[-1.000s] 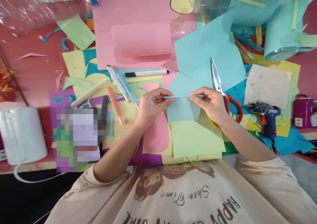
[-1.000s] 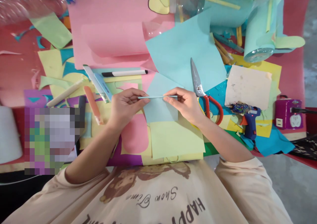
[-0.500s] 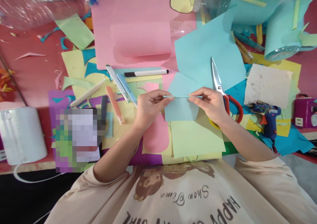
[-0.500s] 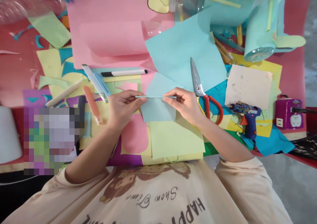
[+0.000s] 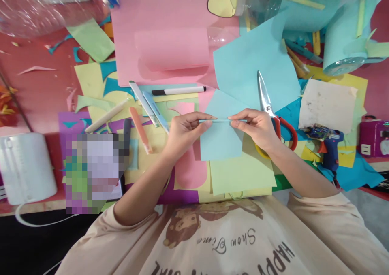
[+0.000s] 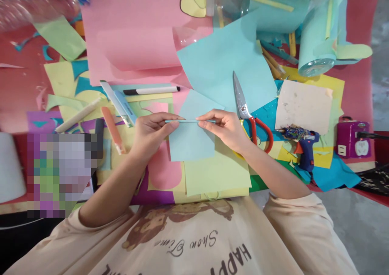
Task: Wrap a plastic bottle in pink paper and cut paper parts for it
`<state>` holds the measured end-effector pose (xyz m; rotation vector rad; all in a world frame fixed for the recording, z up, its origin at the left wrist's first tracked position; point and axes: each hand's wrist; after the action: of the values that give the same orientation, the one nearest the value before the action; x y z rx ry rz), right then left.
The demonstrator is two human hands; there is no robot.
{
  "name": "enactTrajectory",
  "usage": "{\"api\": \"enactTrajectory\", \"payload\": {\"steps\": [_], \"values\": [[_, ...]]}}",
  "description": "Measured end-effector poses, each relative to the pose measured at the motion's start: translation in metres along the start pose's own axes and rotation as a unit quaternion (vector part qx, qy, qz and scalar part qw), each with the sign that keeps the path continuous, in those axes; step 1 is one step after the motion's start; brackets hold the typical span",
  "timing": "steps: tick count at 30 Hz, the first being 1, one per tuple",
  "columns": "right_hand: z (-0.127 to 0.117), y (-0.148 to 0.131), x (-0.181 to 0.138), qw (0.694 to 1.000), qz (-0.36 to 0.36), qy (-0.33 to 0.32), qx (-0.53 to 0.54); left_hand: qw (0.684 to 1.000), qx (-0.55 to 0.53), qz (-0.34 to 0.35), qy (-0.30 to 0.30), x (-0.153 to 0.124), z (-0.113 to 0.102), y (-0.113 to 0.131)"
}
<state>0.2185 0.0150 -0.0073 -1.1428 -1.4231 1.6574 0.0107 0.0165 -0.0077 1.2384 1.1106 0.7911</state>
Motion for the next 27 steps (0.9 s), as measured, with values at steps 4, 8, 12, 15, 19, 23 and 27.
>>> {"api": "enactTrajectory", "payload": {"steps": [4, 8, 12, 15, 19, 23, 27], "values": [[0.0003, 0.0008, 0.0002, 1.0, -0.005, -0.014, 0.01, 0.999, 0.04, -0.005, -0.016, -0.0018, 0.0005, 0.003], [0.0009, 0.0002, -0.0002, 1.0, 0.003, -0.026, 0.013, 0.997, 0.07, 0.0, -0.032, -0.0024, 0.0019, 0.0043], [0.0012, -0.0004, 0.0009, 0.999, -0.005, -0.035, 0.023, 0.997, 0.073, 0.004, -0.03, -0.0026, 0.0021, 0.0048], [0.0016, -0.0008, 0.0022, 0.998, -0.014, -0.036, 0.04, 0.998, 0.052, -0.005, -0.031, -0.0027, 0.0023, 0.0064], [0.0018, -0.0016, 0.0022, 0.998, -0.01, -0.037, 0.05, 0.999, 0.019, -0.01, -0.035, -0.0018, 0.0029, 0.0066], [0.0012, -0.0014, 0.0007, 0.998, 0.006, -0.039, 0.038, 0.999, -0.013, 0.007, -0.035, 0.0002, 0.0027, 0.0031], [0.0016, -0.001, -0.0004, 0.998, 0.01, -0.048, 0.027, 0.999, -0.02, 0.001, -0.044, -0.0005, 0.0023, 0.0042]]}}
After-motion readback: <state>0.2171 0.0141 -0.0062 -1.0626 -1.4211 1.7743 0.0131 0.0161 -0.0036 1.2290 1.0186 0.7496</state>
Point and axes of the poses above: each hand's wrist, its own x-axis towards the middle knuckle, its own z-axis out of the palm, y = z × x, and after that the axes turned 11 degrees about -y, right-handed
